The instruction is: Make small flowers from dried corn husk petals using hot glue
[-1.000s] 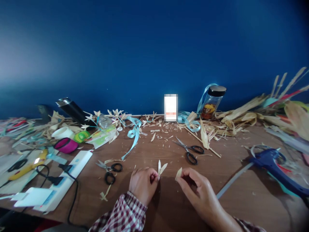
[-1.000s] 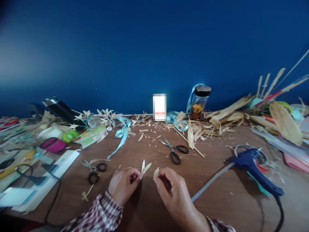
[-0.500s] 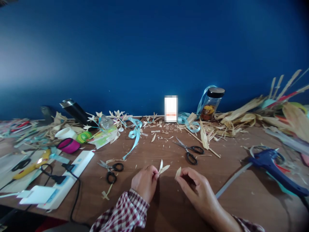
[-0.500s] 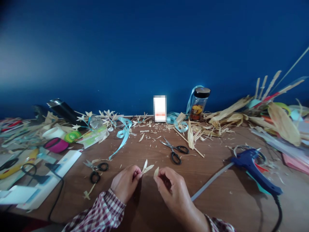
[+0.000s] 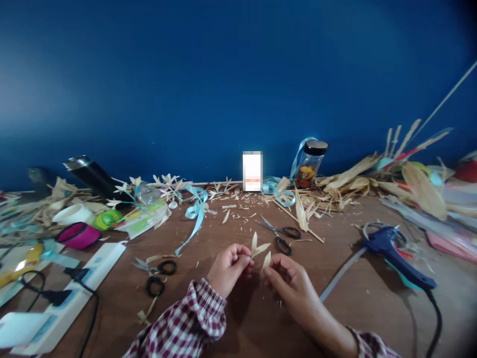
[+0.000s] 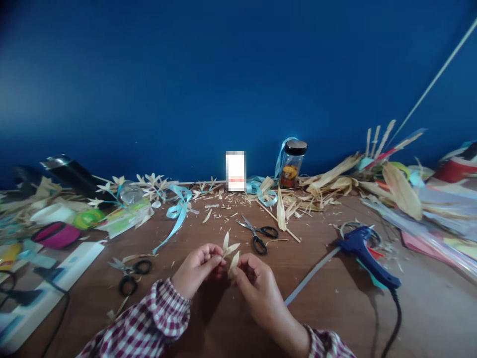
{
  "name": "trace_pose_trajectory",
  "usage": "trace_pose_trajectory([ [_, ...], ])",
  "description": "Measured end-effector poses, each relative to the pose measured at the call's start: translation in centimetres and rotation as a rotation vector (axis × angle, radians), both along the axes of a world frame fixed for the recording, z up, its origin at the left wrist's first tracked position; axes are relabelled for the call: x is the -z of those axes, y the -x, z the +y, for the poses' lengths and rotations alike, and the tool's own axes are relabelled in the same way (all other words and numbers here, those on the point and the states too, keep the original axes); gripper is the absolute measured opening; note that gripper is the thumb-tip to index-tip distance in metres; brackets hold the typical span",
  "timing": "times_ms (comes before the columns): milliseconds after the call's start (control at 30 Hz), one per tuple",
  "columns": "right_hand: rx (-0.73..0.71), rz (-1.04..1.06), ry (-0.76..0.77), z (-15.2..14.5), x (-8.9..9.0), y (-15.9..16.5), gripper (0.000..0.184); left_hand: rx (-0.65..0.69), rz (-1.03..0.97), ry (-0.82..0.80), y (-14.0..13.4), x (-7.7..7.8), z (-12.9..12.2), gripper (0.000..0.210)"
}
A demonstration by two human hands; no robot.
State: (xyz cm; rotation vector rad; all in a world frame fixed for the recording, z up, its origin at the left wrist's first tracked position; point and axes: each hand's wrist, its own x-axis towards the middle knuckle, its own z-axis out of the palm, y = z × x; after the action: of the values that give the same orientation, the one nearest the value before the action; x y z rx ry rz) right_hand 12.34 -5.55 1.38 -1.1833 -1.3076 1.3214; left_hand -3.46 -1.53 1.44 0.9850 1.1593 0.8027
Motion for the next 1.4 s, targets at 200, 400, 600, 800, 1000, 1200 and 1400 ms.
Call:
trace_pose_trajectory([
  [200, 0.086, 0.081, -0.046, 0.5, -0.2, -0.5, 0.021, -0.058, -0.254, 0.107, -3.4, 1.1, 2.5, 0.018],
  [400, 0.152, 0.23, 0.13, 0.8, -0.6, -1.1, 0.024, -0.189, -0.493, 0.338, -4.1, 1.4, 3.7, 0.007],
  [600, 0.094, 0.262, 0.112, 2.9, -3.1, -0.6, 0.024, -0.178, -0.654, 0.275, -3.3, 2.0, 2.9, 0.023],
  [800, 0.198, 0.042, -0.019, 4.6, -3.0, 0.2, 0.022, -0.283, -0.734, 0.294, -3.3, 2.1, 3.0, 0.02],
  [1000, 0.123, -0.046, -0.008, 4.1, -1.0, -0.1, 0.014, -0.286, -0.663, 0.313, -3.6, 1.7, 2.9, 0.011],
  [1200, 0.175, -0.248, -0.122, 4.2, -0.5, -0.7, 0.007, -0.313, -0.524, 0.239, -3.8, 1.8, 2.6, 0.021],
  [1400, 0.146, -0.26, -0.113, 4.5, -0.3, -1.0, 0.008, -0.312, -0.43, 0.192, -3.7, 1.6, 2.3, 0.029],
])
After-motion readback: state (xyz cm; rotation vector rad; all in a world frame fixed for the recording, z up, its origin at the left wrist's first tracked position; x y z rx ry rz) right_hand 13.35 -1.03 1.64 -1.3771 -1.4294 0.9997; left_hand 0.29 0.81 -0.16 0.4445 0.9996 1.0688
